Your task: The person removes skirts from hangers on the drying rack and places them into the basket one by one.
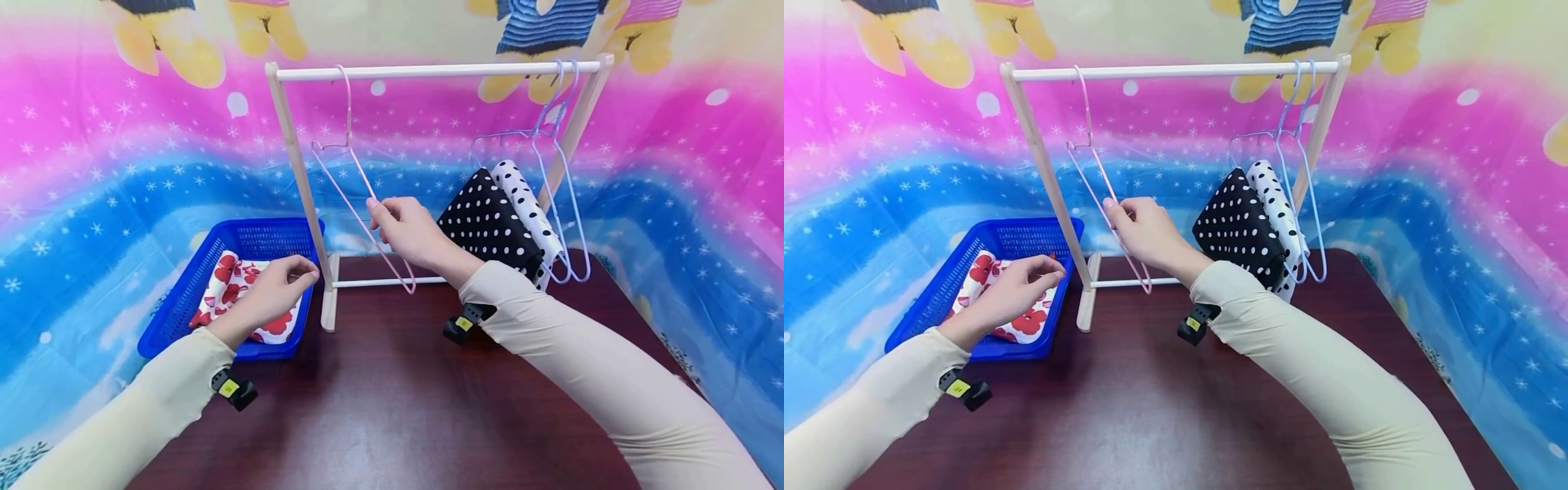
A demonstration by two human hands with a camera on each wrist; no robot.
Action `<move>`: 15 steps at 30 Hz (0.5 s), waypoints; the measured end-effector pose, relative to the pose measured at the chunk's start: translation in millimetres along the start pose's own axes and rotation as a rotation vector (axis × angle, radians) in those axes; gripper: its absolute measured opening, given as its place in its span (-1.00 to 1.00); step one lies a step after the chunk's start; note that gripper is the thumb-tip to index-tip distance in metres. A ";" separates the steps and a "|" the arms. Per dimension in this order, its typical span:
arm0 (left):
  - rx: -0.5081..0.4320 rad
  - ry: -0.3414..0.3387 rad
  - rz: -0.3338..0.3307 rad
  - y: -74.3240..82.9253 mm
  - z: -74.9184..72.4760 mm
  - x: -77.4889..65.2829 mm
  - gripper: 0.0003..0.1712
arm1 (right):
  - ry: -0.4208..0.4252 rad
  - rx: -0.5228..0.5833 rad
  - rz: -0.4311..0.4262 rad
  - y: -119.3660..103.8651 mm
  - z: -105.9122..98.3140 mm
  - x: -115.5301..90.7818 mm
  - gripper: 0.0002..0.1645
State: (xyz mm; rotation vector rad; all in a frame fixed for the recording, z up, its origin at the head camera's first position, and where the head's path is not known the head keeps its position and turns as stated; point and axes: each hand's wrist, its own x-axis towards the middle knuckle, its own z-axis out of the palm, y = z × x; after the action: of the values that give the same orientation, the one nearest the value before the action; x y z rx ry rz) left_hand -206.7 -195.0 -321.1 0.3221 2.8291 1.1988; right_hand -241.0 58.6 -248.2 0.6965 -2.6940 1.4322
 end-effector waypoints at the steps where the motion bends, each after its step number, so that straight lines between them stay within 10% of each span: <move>1: -0.002 0.002 0.009 0.9 0.6 -0.1 -0.66 | 0.004 -0.010 -0.002 -0.1 -0.8 -0.4 -0.43; 15: -0.023 -0.023 0.068 17.9 7.8 -8.5 -0.71 | 0.077 -0.184 -0.065 6.7 -15.2 -8.7 -0.44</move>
State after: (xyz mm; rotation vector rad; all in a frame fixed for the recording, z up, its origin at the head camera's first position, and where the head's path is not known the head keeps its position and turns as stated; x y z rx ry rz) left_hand -194.3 -179.2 -314.1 0.4315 2.8046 1.2308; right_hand -238.7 77.1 -246.5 0.6945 -2.6729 1.1536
